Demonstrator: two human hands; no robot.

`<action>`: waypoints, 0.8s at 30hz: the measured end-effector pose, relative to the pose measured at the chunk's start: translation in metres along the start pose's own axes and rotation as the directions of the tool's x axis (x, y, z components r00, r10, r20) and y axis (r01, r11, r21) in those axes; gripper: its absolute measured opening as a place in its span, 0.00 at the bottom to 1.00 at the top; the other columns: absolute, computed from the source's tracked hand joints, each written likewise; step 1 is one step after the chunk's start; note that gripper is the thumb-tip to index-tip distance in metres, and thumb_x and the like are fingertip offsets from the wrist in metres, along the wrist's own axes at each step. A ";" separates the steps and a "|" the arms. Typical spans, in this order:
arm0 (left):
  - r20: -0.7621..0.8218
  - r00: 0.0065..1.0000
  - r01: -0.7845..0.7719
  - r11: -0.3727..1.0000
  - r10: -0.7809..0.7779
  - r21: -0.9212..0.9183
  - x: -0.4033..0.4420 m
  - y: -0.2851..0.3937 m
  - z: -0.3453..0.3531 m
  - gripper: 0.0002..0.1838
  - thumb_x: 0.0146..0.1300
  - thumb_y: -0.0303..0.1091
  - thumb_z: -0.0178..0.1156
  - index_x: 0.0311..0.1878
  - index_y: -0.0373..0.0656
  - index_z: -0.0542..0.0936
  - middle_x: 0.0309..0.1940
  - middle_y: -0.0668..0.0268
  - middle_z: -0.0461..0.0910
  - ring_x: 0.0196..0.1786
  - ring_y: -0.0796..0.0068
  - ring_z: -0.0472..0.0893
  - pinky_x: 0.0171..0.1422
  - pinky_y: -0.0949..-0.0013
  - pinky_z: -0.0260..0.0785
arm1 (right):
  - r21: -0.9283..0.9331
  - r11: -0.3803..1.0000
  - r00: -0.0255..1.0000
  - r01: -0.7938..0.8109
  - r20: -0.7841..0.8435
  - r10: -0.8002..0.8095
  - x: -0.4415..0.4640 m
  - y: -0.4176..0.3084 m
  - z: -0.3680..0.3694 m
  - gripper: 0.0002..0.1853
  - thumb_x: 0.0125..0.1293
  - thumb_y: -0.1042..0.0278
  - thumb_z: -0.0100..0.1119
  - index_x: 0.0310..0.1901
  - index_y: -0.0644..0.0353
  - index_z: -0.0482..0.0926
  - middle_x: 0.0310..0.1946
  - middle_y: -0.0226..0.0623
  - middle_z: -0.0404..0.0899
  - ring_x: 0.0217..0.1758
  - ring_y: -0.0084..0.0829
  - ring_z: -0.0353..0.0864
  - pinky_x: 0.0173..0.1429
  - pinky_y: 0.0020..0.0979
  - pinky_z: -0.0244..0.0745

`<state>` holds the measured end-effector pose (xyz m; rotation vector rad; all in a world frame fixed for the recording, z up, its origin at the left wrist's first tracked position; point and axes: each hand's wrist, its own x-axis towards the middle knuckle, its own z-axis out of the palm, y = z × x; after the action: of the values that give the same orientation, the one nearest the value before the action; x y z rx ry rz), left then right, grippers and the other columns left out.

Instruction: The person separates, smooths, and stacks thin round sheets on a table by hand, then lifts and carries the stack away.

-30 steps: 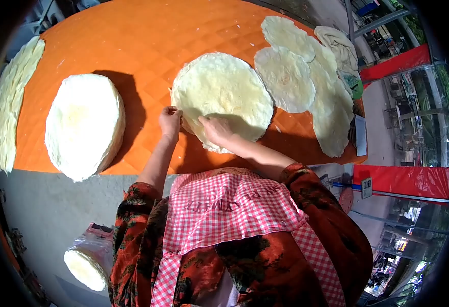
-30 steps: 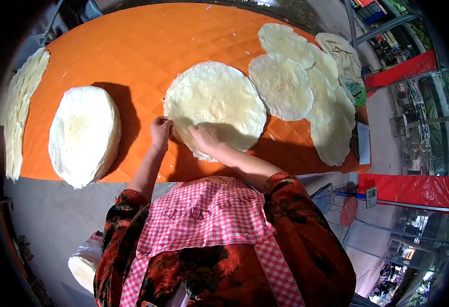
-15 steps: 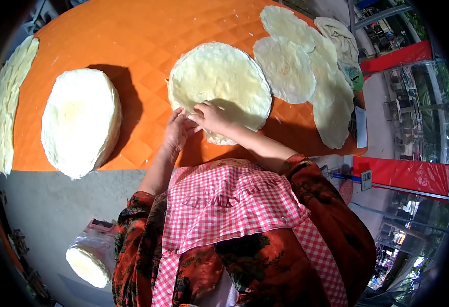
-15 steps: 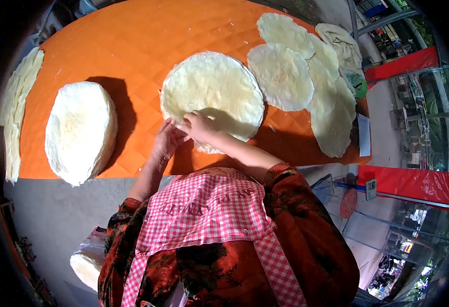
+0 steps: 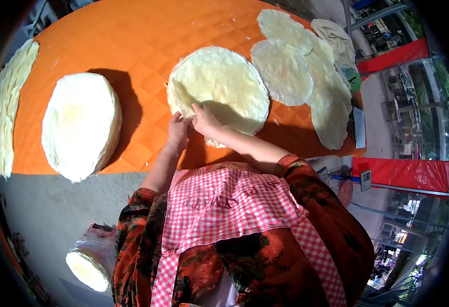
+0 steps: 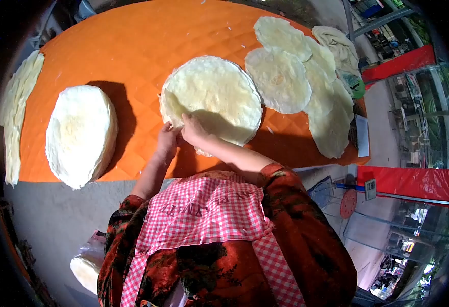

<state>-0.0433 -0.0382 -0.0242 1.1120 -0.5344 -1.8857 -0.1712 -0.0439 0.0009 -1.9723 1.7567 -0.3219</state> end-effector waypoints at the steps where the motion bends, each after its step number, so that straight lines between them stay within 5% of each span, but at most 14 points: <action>1: -0.044 0.999 0.000 0.999 0.002 0.042 0.001 -0.001 0.001 0.15 0.61 0.21 0.52 0.52 0.38 0.72 0.41 0.58 0.79 0.39 0.66 0.81 0.40 0.65 0.79 | -0.074 0.996 0.996 0.059 -0.062 -0.063 -0.002 -0.023 -0.020 0.18 0.67 0.72 0.47 0.56 0.71 0.68 0.42 0.45 0.78 0.24 0.32 0.79 0.38 0.32 0.77; 2: -0.089 0.996 0.002 0.996 0.005 0.084 0.001 -0.003 0.000 0.15 0.60 0.20 0.53 0.51 0.37 0.72 0.42 0.60 0.79 0.39 0.67 0.81 0.38 0.67 0.78 | 0.155 0.935 0.947 -0.320 0.089 0.309 -0.004 -0.035 -0.053 0.13 0.67 0.71 0.44 0.48 0.69 0.71 0.33 0.40 0.77 0.21 0.30 0.74 0.31 0.34 0.73; 3: -0.121 0.992 -0.007 0.994 0.020 0.106 0.002 -0.005 -0.002 0.15 0.60 0.20 0.53 0.51 0.37 0.73 0.42 0.60 0.79 0.39 0.67 0.81 0.38 0.67 0.78 | 0.281 0.687 0.742 -0.670 0.226 0.631 -0.013 -0.078 -0.118 0.12 0.67 0.69 0.42 0.39 0.68 0.75 0.25 0.35 0.76 0.18 0.29 0.69 0.23 0.35 0.70; 4: -0.154 0.987 -0.015 0.992 0.035 0.129 0.003 -0.007 -0.004 0.14 0.60 0.20 0.52 0.50 0.36 0.74 0.42 0.60 0.79 0.39 0.67 0.81 0.38 0.66 0.78 | 0.264 0.840 0.879 -0.475 0.201 0.433 0.024 -0.006 -0.094 0.15 0.66 0.69 0.40 0.42 0.69 0.76 0.38 0.48 0.80 0.27 0.37 0.77 0.36 0.42 0.74; 5: -0.188 0.981 -0.022 0.989 0.050 0.148 0.004 -0.007 -0.005 0.14 0.60 0.20 0.52 0.49 0.36 0.75 0.42 0.60 0.79 0.39 0.67 0.81 0.38 0.66 0.78 | 0.348 0.882 0.948 -0.318 0.119 0.295 0.062 0.070 -0.088 0.14 0.64 0.71 0.40 0.38 0.65 0.78 0.35 0.47 0.81 0.31 0.36 0.79 0.36 0.41 0.74; 7: -0.183 0.983 -0.002 0.991 0.027 0.135 -0.004 -0.001 -0.002 0.14 0.61 0.22 0.50 0.51 0.34 0.73 0.41 0.59 0.79 0.40 0.64 0.81 0.39 0.64 0.78 | -0.103 0.987 0.992 -0.127 -0.028 0.124 0.107 0.133 -0.180 0.13 0.62 0.71 0.46 0.39 0.64 0.81 0.31 0.43 0.83 0.32 0.34 0.81 0.37 0.38 0.75; 8: -0.176 0.984 0.016 0.990 0.008 0.137 -0.005 0.000 -0.001 0.14 0.61 0.23 0.50 0.51 0.33 0.73 0.40 0.58 0.79 0.40 0.64 0.81 0.39 0.64 0.77 | 0.275 0.892 0.922 -0.359 -0.045 0.384 0.070 0.051 -0.253 0.13 0.63 0.70 0.47 0.40 0.65 0.81 0.31 0.44 0.83 0.32 0.34 0.81 0.37 0.38 0.75; 9: -0.166 0.986 0.027 0.990 -0.004 0.139 -0.004 0.003 0.000 0.14 0.62 0.24 0.49 0.51 0.32 0.73 0.39 0.58 0.79 0.40 0.63 0.81 0.39 0.64 0.77 | 0.017 0.995 0.979 -0.099 -0.179 0.101 0.090 0.085 -0.282 0.12 0.64 0.69 0.47 0.39 0.63 0.81 0.32 0.46 0.83 0.33 0.38 0.82 0.39 0.38 0.75; 12: -0.156 0.988 0.015 0.997 -0.003 0.071 0.007 -0.006 -0.006 0.15 0.60 0.23 0.50 0.51 0.33 0.72 0.42 0.57 0.79 0.40 0.63 0.81 0.39 0.64 0.78 | -0.395 0.914 0.973 0.093 -0.159 -0.168 0.053 -0.003 -0.340 0.10 0.64 0.70 0.51 0.39 0.64 0.82 0.29 0.47 0.82 0.33 0.41 0.82 0.40 0.37 0.75; 15: -0.170 0.985 0.044 0.997 -0.033 0.064 0.008 -0.005 -0.008 0.14 0.60 0.23 0.50 0.50 0.33 0.72 0.41 0.56 0.79 0.39 0.63 0.81 0.38 0.65 0.78 | -0.113 0.993 0.995 -0.019 -0.099 0.008 0.017 -0.053 -0.286 0.13 0.61 0.74 0.49 0.45 0.59 0.81 0.34 0.49 0.81 0.37 0.42 0.81 0.41 0.41 0.74; 17: -0.118 0.993 0.020 0.999 -0.015 0.045 0.010 -0.009 -0.014 0.14 0.63 0.26 0.48 0.51 0.35 0.71 0.42 0.54 0.78 0.40 0.60 0.82 0.37 0.62 0.79 | -0.318 0.946 0.996 0.068 0.067 -0.049 0.020 -0.033 -0.213 0.14 0.63 0.73 0.44 0.44 0.61 0.80 0.29 0.47 0.79 0.28 0.35 0.76 0.34 0.38 0.73; 18: -0.095 0.995 0.010 0.999 -0.007 0.034 0.010 -0.011 -0.017 0.14 0.64 0.27 0.48 0.51 0.35 0.71 0.43 0.54 0.78 0.40 0.58 0.82 0.36 0.60 0.80 | 0.210 0.872 0.892 -0.442 0.209 0.401 -0.001 -0.072 -0.199 0.14 0.64 0.73 0.43 0.43 0.67 0.79 0.27 0.45 0.78 0.21 0.27 0.69 0.26 0.31 0.70; 19: -0.086 0.996 0.025 0.999 -0.021 0.041 0.004 -0.010 -0.015 0.13 0.64 0.28 0.48 0.51 0.36 0.70 0.43 0.54 0.78 0.40 0.58 0.82 0.36 0.60 0.80 | 0.276 0.899 0.936 -0.339 0.194 0.294 -0.002 -0.051 -0.150 0.16 0.64 0.70 0.40 0.32 0.75 0.75 0.23 0.49 0.79 0.28 0.37 0.81 0.32 0.43 0.73; 24: -0.066 0.996 0.062 0.997 -0.060 0.036 -0.015 0.004 -0.001 0.11 0.65 0.29 0.48 0.48 0.36 0.71 0.38 0.55 0.79 0.34 0.62 0.82 0.34 0.64 0.79 | -0.100 0.992 0.939 -0.075 0.327 0.104 0.009 -0.015 -0.028 0.16 0.65 0.69 0.43 0.34 0.74 0.78 0.35 0.56 0.81 0.36 0.45 0.83 0.38 0.46 0.75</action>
<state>-0.0375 -0.0276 -0.0145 1.2227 -0.5069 -1.8916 -0.1703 -0.0576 0.0306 -1.8676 1.6548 0.1163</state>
